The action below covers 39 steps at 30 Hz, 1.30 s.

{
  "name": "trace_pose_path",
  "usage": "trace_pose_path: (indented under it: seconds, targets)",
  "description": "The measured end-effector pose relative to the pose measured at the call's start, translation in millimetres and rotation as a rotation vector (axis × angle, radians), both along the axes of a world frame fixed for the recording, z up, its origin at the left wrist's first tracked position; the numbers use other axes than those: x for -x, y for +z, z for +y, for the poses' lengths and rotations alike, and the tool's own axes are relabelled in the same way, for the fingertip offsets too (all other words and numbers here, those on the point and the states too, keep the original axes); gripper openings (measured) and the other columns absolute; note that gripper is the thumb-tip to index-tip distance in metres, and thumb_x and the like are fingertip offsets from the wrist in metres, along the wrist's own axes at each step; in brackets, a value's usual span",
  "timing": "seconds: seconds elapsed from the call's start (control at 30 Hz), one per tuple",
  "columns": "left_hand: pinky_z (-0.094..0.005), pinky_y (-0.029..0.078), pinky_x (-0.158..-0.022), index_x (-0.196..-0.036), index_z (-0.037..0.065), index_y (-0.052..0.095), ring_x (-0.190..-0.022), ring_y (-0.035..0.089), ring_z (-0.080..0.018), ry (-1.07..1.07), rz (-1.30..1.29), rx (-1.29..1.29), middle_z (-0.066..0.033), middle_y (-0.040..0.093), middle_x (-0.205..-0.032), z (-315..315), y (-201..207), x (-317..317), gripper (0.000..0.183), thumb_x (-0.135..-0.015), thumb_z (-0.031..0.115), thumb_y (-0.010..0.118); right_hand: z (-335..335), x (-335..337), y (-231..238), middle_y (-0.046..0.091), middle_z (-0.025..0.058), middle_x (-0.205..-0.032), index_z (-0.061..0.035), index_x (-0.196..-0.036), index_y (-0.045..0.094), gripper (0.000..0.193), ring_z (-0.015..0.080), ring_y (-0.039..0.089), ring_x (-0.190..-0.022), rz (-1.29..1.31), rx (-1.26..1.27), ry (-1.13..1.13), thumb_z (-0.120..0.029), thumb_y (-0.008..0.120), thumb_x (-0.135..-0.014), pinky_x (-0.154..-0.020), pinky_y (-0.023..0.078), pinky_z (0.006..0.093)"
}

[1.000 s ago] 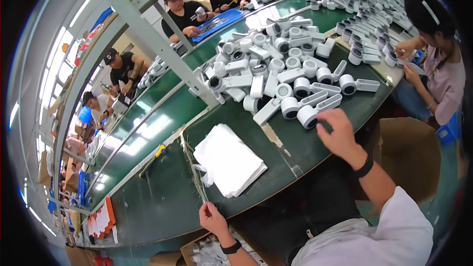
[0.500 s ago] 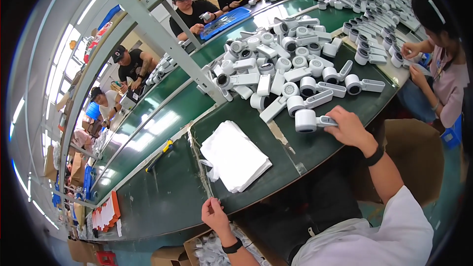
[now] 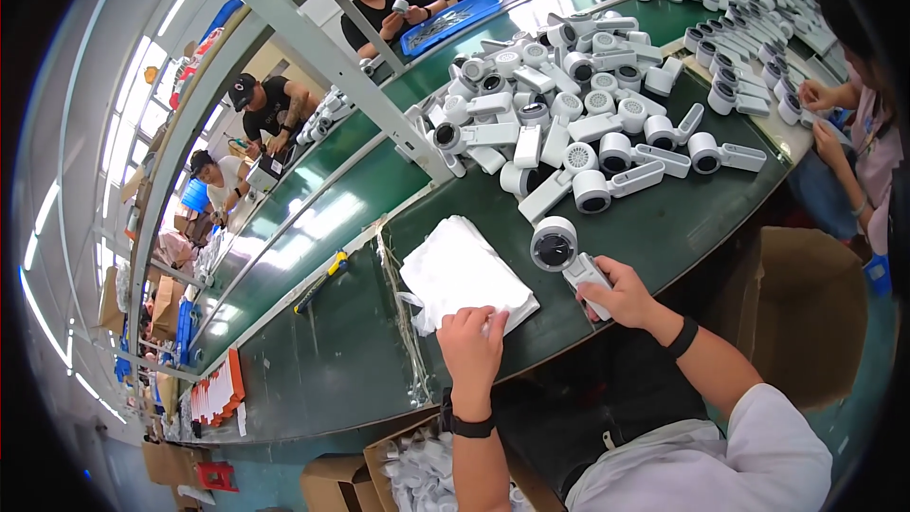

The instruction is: Packaging white camera housings into individual plastic bags and placing them into a shipping box.

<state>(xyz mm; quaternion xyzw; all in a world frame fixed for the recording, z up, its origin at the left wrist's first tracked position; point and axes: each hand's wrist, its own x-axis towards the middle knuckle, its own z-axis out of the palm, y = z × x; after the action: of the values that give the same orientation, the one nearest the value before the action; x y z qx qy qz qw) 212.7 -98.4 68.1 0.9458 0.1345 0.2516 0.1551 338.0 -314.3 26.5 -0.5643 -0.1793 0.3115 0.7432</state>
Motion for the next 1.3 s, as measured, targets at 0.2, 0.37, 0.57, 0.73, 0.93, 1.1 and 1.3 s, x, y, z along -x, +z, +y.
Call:
trace_pose_path:
  seconds: [0.2,0.37,0.57,0.73,0.93,1.1,1.3]
  targets:
    - [-0.0384,0.045,-0.07,-0.081,0.007,0.072,-0.077,0.059,-0.0273,0.009,0.048,0.013,-0.0071,0.067,-0.08,4,1,-5,0.014,-0.078,0.02,0.075,0,-3,-1,0.062,0.0054,-0.083,0.001,-0.108,0.055,0.025,0.0111,0.059,-0.058,-0.024,0.027,-0.019,-0.014,0.063,-0.089,-0.054,0.047,0.0271]
    - [-0.0388,0.045,-0.07,-0.08,0.006,0.071,-0.078,0.059,-0.0293,-0.025,0.047,0.051,-0.0087,0.067,-0.08,9,-1,-5,0.011,-0.08,0.017,0.072,1,-2,-1,0.063,0.0059,-0.084,0.0009,-0.108,0.054,0.023,0.0117,0.059,-0.059,-0.037,0.045,-0.025,-0.01,0.063,-0.089,-0.055,0.048,0.0271]
    - [-0.0431,0.046,-0.07,-0.089,0.001,0.067,-0.077,0.059,-0.035,0.056,0.033,0.123,-0.0171,0.064,-0.082,9,2,-4,0.011,-0.085,0.012,0.066,1,-1,-2,0.062,0.0055,-0.083,0.0013,-0.108,0.055,0.024,0.0114,0.06,-0.06,-0.068,0.045,-0.031,-0.01,0.064,-0.088,-0.054,0.048,0.0267]
    - [-0.0429,0.047,-0.069,-0.093,0.0,0.065,-0.076,0.059,-0.0361,0.031,-0.007,0.066,-0.0189,0.063,-0.082,11,-2,-2,0.012,-0.086,0.011,0.064,1,0,-2,0.062,0.0051,-0.082,0.0016,-0.108,0.055,0.025,0.0112,0.06,-0.06,-0.07,0.049,-0.035,-0.01,0.065,-0.088,-0.054,0.048,0.0266]
    - [-0.0385,0.049,-0.071,-0.099,0.001,0.066,-0.078,0.063,-0.0331,0.031,-0.056,0.147,-0.0184,0.066,-0.086,11,5,-1,0.014,-0.086,0.005,0.062,0,-1,-3,0.062,0.0051,-0.082,0.0015,-0.109,0.055,0.026,0.0109,0.06,-0.06,-0.091,0.056,-0.032,-0.011,0.065,-0.088,-0.054,0.048,0.0267]
    - [-0.037,0.05,-0.072,-0.097,0.001,0.068,-0.078,0.064,-0.0316,-0.056,-0.066,0.132,-0.0179,0.066,-0.087,18,7,2,0.014,-0.085,0.001,0.06,1,1,-1,0.062,0.0051,-0.081,0.0012,-0.109,0.055,0.026,0.0107,0.059,-0.06,-0.087,0.057,-0.035,-0.011,0.065,-0.089,-0.055,0.048,0.0266]
    - [-0.0356,0.05,-0.074,-0.098,0.0,0.068,-0.078,0.064,-0.0293,-0.017,-0.128,0.103,-0.0161,0.068,-0.089,19,6,2,0.018,-0.081,0.001,0.063,1,0,-4,0.062,0.0051,-0.082,0.0012,-0.108,0.055,0.025,0.0106,0.059,-0.06,-0.108,0.062,-0.041,-0.012,0.064,-0.089,-0.055,0.048,0.0264]
